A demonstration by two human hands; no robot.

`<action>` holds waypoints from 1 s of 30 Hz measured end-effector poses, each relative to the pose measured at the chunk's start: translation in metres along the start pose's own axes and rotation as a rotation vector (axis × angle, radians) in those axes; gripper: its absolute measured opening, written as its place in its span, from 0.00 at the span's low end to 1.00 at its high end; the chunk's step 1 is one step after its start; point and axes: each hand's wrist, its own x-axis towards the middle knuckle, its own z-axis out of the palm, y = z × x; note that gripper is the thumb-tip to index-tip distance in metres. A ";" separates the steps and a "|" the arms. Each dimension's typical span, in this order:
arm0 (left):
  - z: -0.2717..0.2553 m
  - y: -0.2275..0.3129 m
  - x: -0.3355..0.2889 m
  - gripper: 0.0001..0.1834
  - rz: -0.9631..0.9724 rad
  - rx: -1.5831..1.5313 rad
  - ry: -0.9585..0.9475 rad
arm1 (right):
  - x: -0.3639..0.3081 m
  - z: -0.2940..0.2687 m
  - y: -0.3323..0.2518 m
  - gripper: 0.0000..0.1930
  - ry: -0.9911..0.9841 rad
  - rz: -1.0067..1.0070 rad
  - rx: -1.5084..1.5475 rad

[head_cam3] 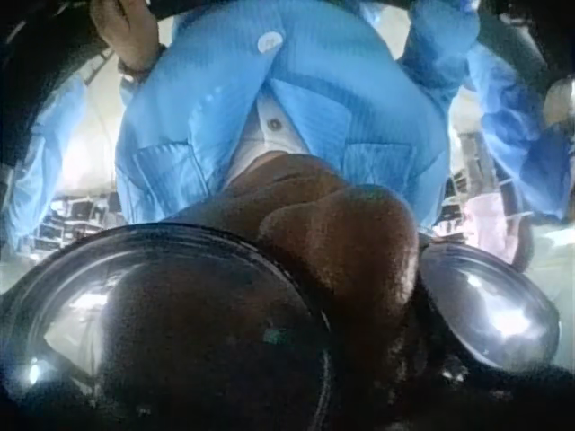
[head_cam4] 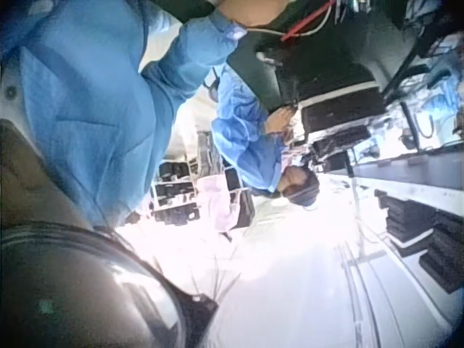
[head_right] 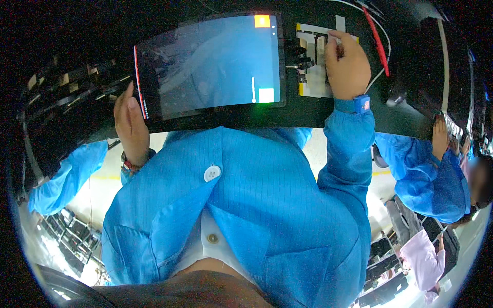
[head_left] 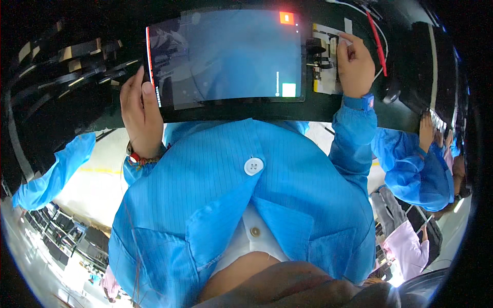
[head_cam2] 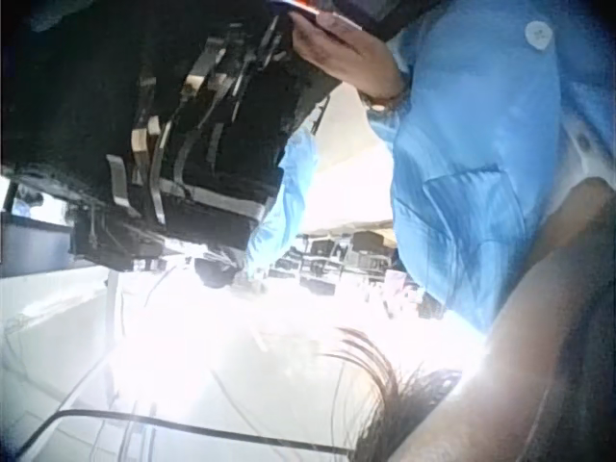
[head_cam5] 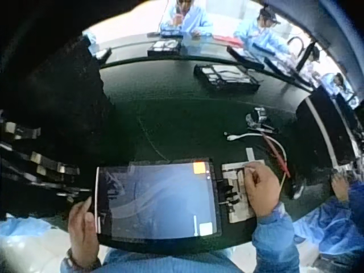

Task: Assembling and testing electronic display screens at a factory workbench.

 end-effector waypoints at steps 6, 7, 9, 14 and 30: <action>-0.004 -0.005 0.011 0.25 -0.063 -0.062 -0.084 | 0.000 -0.006 -0.006 0.10 -0.013 0.034 -0.011; -0.004 -0.005 0.013 0.24 -0.068 -0.079 -0.096 | 0.000 -0.005 -0.005 0.10 -0.006 0.017 -0.034; -0.002 -0.006 0.015 0.24 -0.067 -0.095 -0.107 | -0.002 -0.003 -0.004 0.11 0.007 0.017 -0.009; -0.004 -0.003 0.022 0.22 -0.075 -0.112 -0.102 | 0.000 -0.005 0.000 0.11 0.002 0.000 0.009; 0.002 0.000 0.038 0.20 -0.156 -0.153 -0.015 | -0.001 -0.004 0.000 0.11 0.085 -0.090 -0.030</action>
